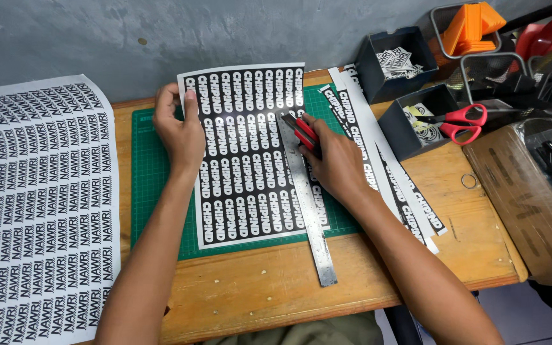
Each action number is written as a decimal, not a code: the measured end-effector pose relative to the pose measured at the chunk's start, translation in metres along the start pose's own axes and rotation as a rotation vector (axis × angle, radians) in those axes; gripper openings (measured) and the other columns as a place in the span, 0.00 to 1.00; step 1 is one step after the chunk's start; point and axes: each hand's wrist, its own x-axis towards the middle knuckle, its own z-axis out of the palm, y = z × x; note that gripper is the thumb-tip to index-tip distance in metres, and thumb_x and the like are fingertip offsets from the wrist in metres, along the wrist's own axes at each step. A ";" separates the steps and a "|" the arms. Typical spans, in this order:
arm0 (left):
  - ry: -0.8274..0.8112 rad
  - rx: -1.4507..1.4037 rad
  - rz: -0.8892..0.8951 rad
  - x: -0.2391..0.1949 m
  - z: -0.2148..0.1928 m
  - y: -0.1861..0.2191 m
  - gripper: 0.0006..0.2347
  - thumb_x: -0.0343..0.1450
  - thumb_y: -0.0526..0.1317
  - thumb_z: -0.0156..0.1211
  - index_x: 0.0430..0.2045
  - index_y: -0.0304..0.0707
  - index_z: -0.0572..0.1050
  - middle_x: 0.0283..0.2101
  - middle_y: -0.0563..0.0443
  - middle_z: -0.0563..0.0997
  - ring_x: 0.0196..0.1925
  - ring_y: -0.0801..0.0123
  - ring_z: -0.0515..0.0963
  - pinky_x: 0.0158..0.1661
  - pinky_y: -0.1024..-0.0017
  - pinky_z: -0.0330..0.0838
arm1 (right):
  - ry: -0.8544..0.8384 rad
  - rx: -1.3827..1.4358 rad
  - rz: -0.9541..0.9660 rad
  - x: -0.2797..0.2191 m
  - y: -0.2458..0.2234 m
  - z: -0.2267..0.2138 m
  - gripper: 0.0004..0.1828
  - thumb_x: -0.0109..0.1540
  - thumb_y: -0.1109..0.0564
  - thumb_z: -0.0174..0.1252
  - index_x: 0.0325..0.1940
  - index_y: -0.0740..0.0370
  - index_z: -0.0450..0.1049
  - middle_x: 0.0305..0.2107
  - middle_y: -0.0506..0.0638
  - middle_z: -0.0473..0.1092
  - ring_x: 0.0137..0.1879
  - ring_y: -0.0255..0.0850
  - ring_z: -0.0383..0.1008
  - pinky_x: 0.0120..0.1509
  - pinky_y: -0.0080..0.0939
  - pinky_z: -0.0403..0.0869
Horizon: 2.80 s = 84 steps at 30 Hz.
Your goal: The person uses a metal ruler and a red utility knife to cut a sheet of black and white stickers on a green cutting mat. They align the ruler along the sticker rows and slice through the material to separate individual strips.
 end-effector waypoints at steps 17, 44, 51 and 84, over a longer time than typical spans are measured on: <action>-0.427 0.297 0.226 -0.059 0.025 0.088 0.23 0.77 0.35 0.73 0.68 0.31 0.73 0.72 0.33 0.69 0.79 0.37 0.66 0.78 0.37 0.52 | 0.041 -0.027 0.056 0.011 0.011 0.023 0.19 0.66 0.51 0.74 0.57 0.52 0.74 0.36 0.62 0.84 0.48 0.73 0.85 0.52 0.71 0.79; -1.009 0.523 0.263 -0.117 0.007 0.111 0.40 0.81 0.66 0.56 0.80 0.29 0.63 0.85 0.24 0.57 0.89 0.35 0.53 0.83 0.38 0.44 | -0.261 -0.061 0.025 0.000 0.010 -0.032 0.33 0.64 0.54 0.76 0.72 0.62 0.76 0.58 0.65 0.82 0.64 0.75 0.81 0.63 0.76 0.77; -1.016 0.483 0.245 -0.120 0.012 0.121 0.40 0.79 0.64 0.58 0.80 0.29 0.65 0.86 0.28 0.58 0.90 0.35 0.51 0.83 0.34 0.40 | -0.266 -0.076 0.018 0.002 0.013 -0.031 0.39 0.64 0.54 0.75 0.79 0.62 0.74 0.56 0.63 0.83 0.64 0.72 0.82 0.63 0.76 0.77; -1.007 0.333 0.298 -0.124 0.011 0.117 0.42 0.77 0.60 0.62 0.80 0.21 0.62 0.86 0.25 0.60 0.89 0.40 0.57 0.83 0.42 0.45 | -0.268 -0.068 0.031 0.003 0.002 -0.032 0.23 0.64 0.56 0.73 0.60 0.67 0.78 0.76 0.58 0.73 0.60 0.76 0.81 0.56 0.79 0.80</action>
